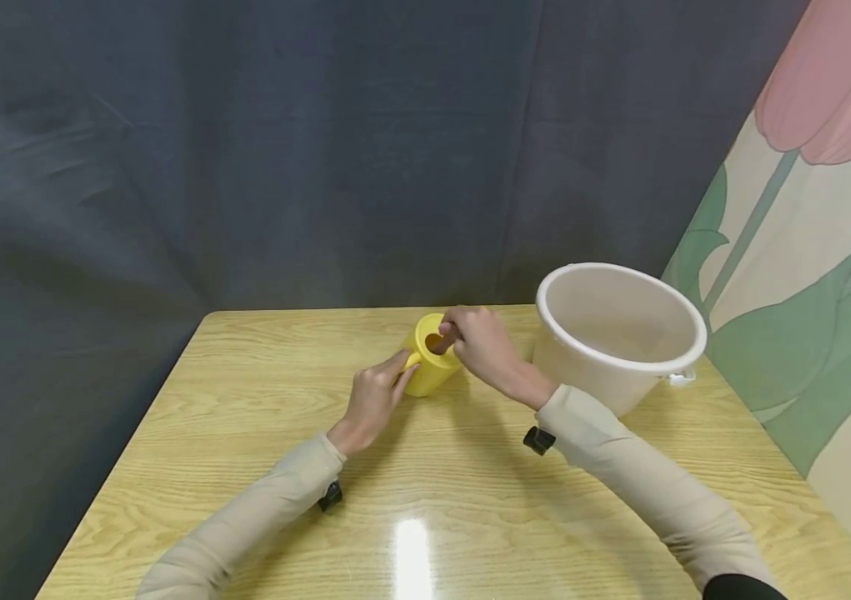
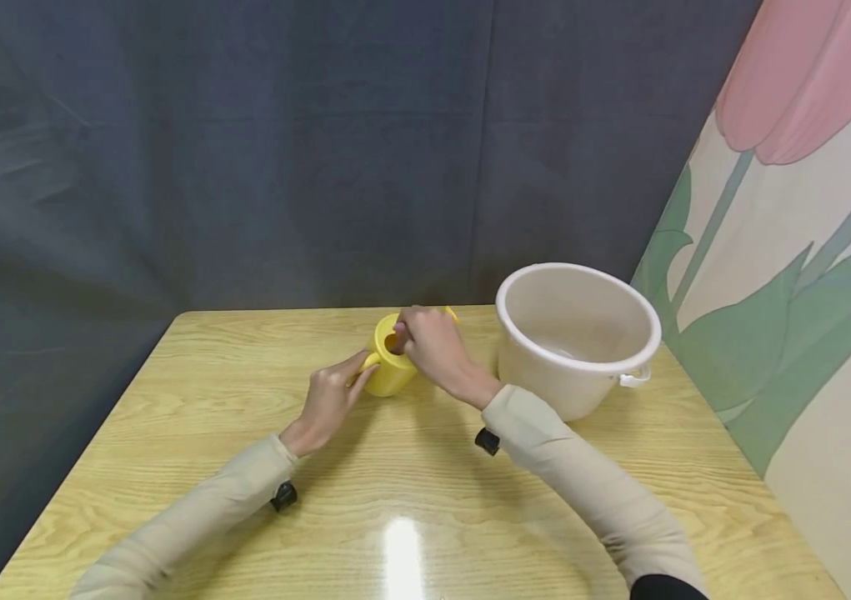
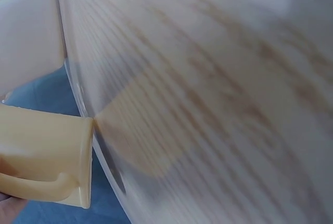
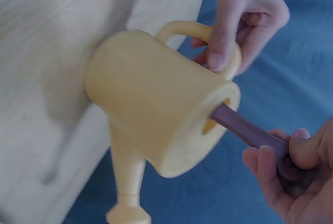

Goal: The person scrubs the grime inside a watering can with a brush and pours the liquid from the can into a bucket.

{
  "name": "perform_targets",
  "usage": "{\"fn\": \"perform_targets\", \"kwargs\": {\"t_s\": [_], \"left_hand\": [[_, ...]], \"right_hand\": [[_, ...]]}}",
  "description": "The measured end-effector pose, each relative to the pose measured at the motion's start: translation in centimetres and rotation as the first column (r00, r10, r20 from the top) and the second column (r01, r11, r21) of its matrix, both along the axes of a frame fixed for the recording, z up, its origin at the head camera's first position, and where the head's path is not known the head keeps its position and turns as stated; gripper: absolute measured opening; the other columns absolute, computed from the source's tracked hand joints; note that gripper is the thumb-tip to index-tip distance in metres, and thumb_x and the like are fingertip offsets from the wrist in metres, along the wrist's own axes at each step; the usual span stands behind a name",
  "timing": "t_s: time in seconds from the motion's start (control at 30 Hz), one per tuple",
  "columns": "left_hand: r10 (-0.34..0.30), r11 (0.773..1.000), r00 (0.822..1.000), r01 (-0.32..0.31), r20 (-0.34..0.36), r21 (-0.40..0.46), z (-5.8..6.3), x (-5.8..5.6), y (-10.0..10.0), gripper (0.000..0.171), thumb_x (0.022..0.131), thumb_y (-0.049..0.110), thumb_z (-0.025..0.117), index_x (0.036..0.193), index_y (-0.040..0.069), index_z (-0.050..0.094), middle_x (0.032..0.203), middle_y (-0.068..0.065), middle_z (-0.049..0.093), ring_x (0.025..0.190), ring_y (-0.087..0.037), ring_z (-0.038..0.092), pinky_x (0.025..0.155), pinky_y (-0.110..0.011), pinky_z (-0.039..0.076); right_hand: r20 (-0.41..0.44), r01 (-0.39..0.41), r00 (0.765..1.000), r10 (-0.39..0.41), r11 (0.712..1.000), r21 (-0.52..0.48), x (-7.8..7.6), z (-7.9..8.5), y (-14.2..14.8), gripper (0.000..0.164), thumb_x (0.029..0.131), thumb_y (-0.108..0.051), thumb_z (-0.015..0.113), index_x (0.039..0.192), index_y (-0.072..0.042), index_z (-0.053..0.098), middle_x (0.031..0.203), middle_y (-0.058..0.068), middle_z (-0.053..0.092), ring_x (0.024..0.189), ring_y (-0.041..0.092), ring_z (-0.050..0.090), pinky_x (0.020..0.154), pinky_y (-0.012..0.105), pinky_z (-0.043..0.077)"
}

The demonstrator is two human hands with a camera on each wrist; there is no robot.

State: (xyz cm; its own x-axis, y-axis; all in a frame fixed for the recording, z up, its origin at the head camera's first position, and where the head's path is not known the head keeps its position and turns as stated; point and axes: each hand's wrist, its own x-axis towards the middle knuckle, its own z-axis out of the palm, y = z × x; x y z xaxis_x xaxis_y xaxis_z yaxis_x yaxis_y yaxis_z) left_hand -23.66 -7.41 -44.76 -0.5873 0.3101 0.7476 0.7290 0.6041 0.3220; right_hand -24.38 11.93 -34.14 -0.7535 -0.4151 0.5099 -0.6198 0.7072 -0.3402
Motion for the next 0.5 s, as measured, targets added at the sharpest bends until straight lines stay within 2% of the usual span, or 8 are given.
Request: {"fn": "perform_targets", "kwargs": {"t_s": [0.2, 0.5], "left_hand": [[0.001, 1.0, 1.0, -0.001, -0.01, 0.012, -0.1, -0.2, -0.1, 0.013, 0.095, 0.006, 0.067, 0.106, 0.001, 0.068, 0.103, -0.014, 0.073, 0.088, -0.024, 0.073, 0.071, -0.033, 0.059], [-0.003, 1.0, 1.0, 0.003, 0.006, -0.003, -0.2, -0.2, -0.1, 0.013, 0.096, 0.007, 0.066, 0.107, 0.001, 0.067, 0.104, -0.015, 0.073, 0.089, -0.025, 0.073, 0.071, -0.032, 0.059]], "right_hand": [[-0.037, 0.011, 0.999, -0.01, 1.0, 0.023, 0.1, 0.8, 0.1, 0.015, 0.09, 0.006, 0.061, 0.081, -0.001, 0.069, 0.08, 0.01, 0.071, 0.071, 0.025, 0.067, 0.063, 0.042, 0.053], [-0.032, -0.009, 0.999, 0.012, 0.996, 0.089, 0.1, -0.5, -0.5, 0.015, 0.088, 0.007, 0.065, 0.079, -0.004, 0.07, 0.077, 0.004, 0.067, 0.068, 0.017, 0.062, 0.061, 0.037, 0.054]]}}
